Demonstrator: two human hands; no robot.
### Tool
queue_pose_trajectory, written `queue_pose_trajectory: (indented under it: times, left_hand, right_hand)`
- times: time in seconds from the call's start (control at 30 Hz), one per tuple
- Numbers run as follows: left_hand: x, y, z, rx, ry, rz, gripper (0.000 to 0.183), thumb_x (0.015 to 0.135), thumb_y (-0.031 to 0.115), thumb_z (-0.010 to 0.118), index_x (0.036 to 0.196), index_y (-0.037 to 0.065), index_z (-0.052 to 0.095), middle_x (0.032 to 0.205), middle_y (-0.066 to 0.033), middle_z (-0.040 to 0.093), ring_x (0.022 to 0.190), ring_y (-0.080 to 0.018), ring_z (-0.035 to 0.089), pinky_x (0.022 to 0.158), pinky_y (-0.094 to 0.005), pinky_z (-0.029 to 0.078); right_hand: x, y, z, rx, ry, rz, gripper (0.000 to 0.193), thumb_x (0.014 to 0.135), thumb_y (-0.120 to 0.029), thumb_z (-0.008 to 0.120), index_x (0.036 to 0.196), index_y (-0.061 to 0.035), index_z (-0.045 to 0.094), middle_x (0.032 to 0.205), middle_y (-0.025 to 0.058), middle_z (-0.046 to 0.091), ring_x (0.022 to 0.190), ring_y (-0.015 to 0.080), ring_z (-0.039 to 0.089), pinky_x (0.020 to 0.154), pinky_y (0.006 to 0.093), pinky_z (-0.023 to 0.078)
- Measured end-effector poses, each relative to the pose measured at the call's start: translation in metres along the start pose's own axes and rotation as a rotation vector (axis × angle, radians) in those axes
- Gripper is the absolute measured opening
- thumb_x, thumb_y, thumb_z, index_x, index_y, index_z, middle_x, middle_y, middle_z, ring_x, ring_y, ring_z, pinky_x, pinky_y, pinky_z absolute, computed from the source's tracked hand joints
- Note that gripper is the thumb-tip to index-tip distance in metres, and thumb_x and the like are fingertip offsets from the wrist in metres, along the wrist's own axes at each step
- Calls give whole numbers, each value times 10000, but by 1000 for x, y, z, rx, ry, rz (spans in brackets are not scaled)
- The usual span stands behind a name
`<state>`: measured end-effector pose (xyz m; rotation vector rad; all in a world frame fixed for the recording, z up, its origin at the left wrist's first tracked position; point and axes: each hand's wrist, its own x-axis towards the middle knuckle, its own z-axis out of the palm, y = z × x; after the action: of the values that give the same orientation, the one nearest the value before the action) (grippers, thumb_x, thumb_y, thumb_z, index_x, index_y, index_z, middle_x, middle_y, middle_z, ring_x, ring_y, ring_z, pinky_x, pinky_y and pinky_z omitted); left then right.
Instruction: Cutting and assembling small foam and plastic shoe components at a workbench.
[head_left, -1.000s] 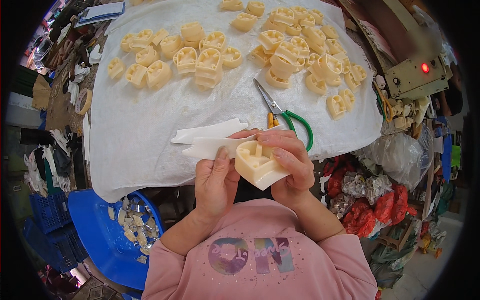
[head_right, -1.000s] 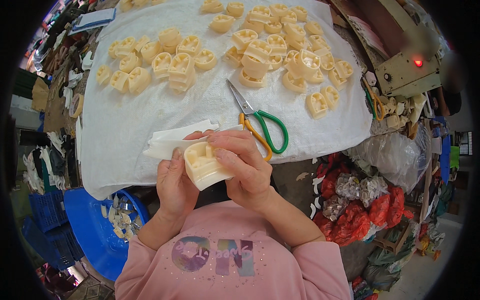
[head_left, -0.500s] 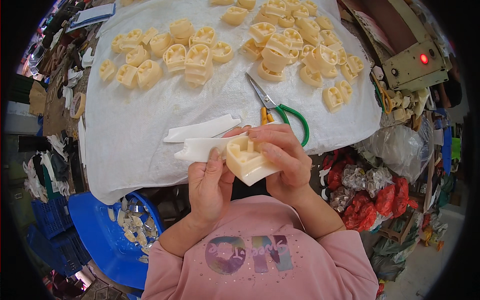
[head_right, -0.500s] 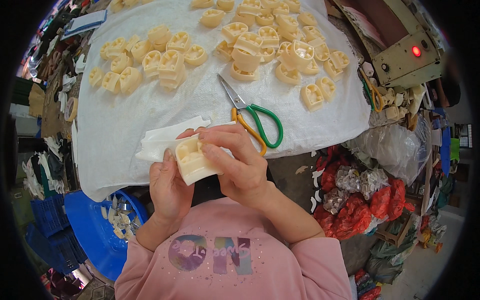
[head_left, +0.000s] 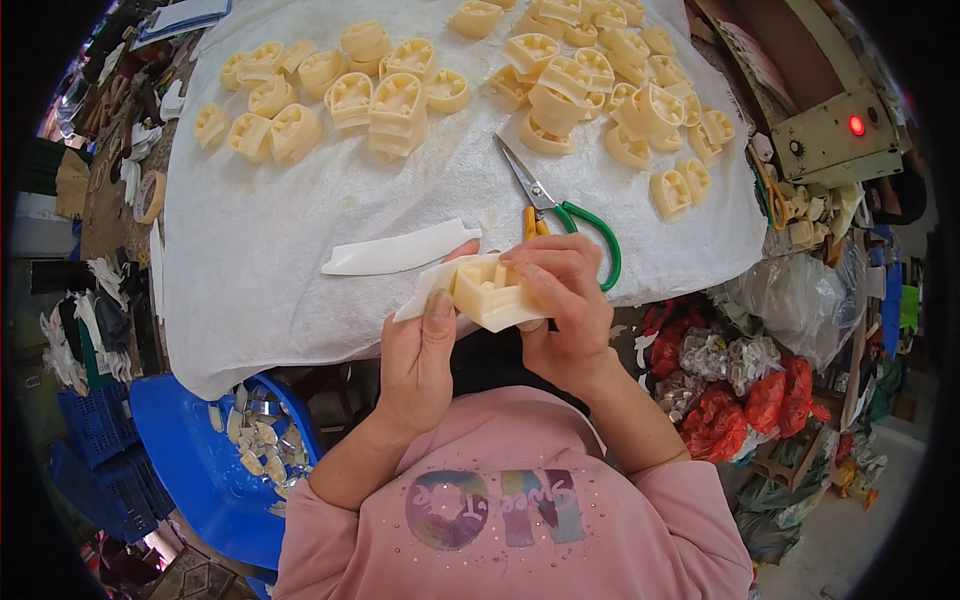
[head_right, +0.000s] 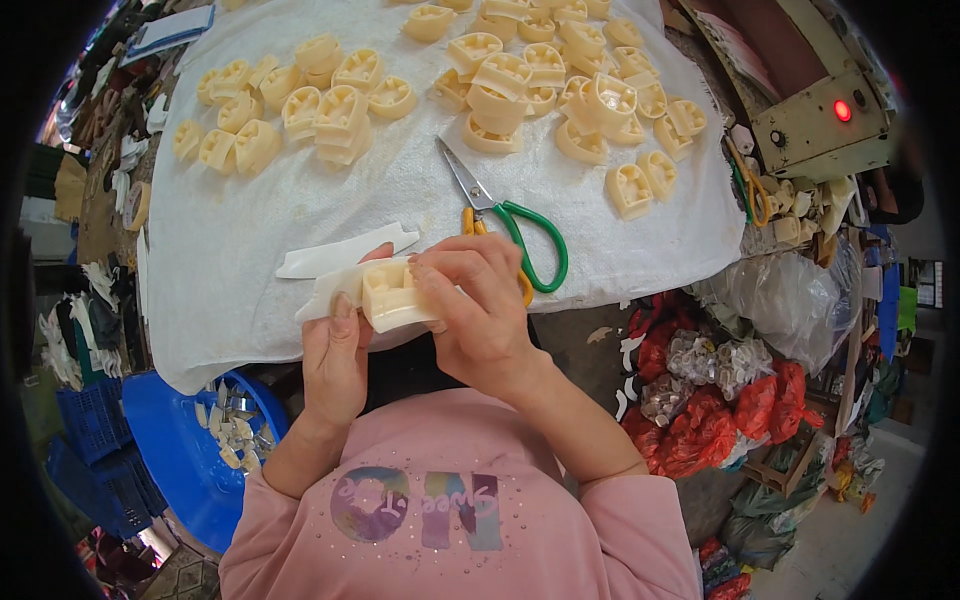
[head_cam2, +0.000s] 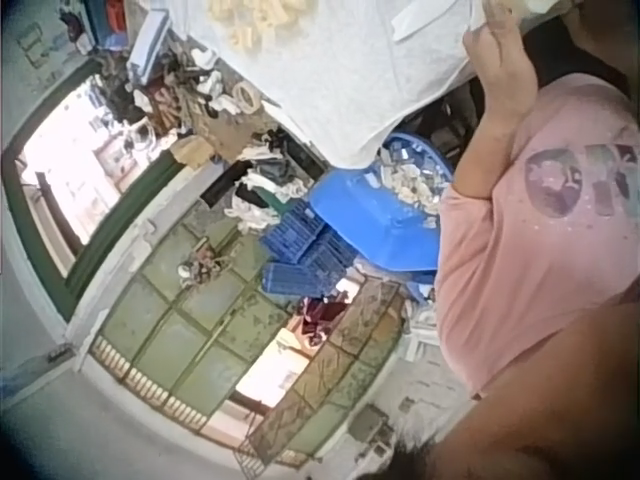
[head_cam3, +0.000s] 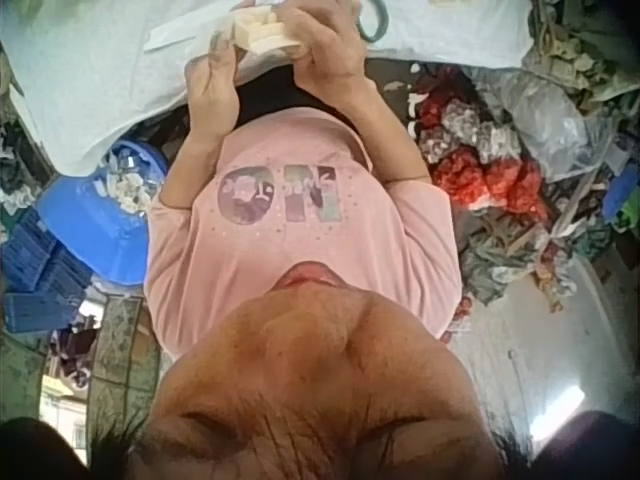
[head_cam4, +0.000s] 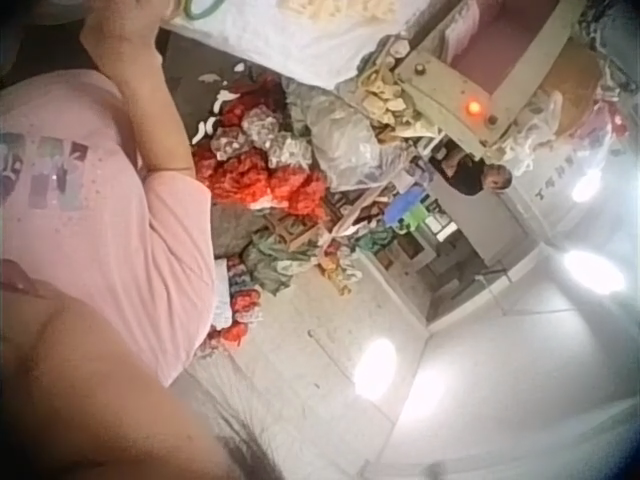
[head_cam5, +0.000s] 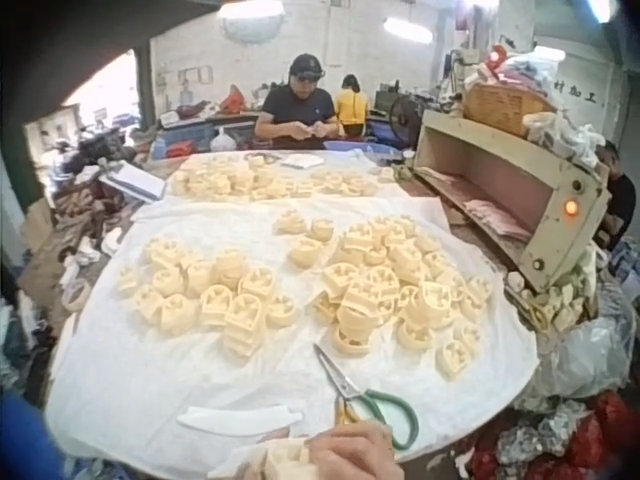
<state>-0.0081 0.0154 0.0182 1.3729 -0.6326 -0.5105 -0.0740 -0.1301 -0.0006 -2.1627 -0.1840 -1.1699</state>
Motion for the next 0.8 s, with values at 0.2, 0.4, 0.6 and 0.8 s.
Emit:
queue_pose_trajectory:
  times: [0.2,0.4,0.6,0.8]
  left_hand:
    - [-2,12,-11,176,192,-8,325,971,173,449,1098,-100,572,1061,-146,612,933,-173,600,820,-291,503]
    - [-4,8,-2,194,199,-34,265,955,146,467,1030,-52,626,848,-122,675,752,-117,614,683,-233,483]
    - [-5,2,5,279,144,13,231,935,111,485,1006,-50,633,795,-144,664,672,-132,616,605,-255,481]
    - [-6,16,5,482,-7,-86,257,946,115,473,1035,-81,613,824,-153,665,750,-145,628,685,-266,505]
  right_hand:
    - [15,-16,-23,-275,-245,-20,454,605,-50,655,1042,-142,575,872,49,544,795,230,518,740,424,272]
    - [22,-28,-29,-345,-487,117,368,605,-46,636,957,-142,587,749,33,423,727,213,470,710,400,250]
    - [16,-31,-34,-326,-610,237,319,628,-37,631,932,-122,586,726,53,421,687,216,494,712,411,265]
    - [8,-29,-33,-328,-602,227,287,623,-26,623,895,-105,573,713,62,418,633,225,490,693,402,275]
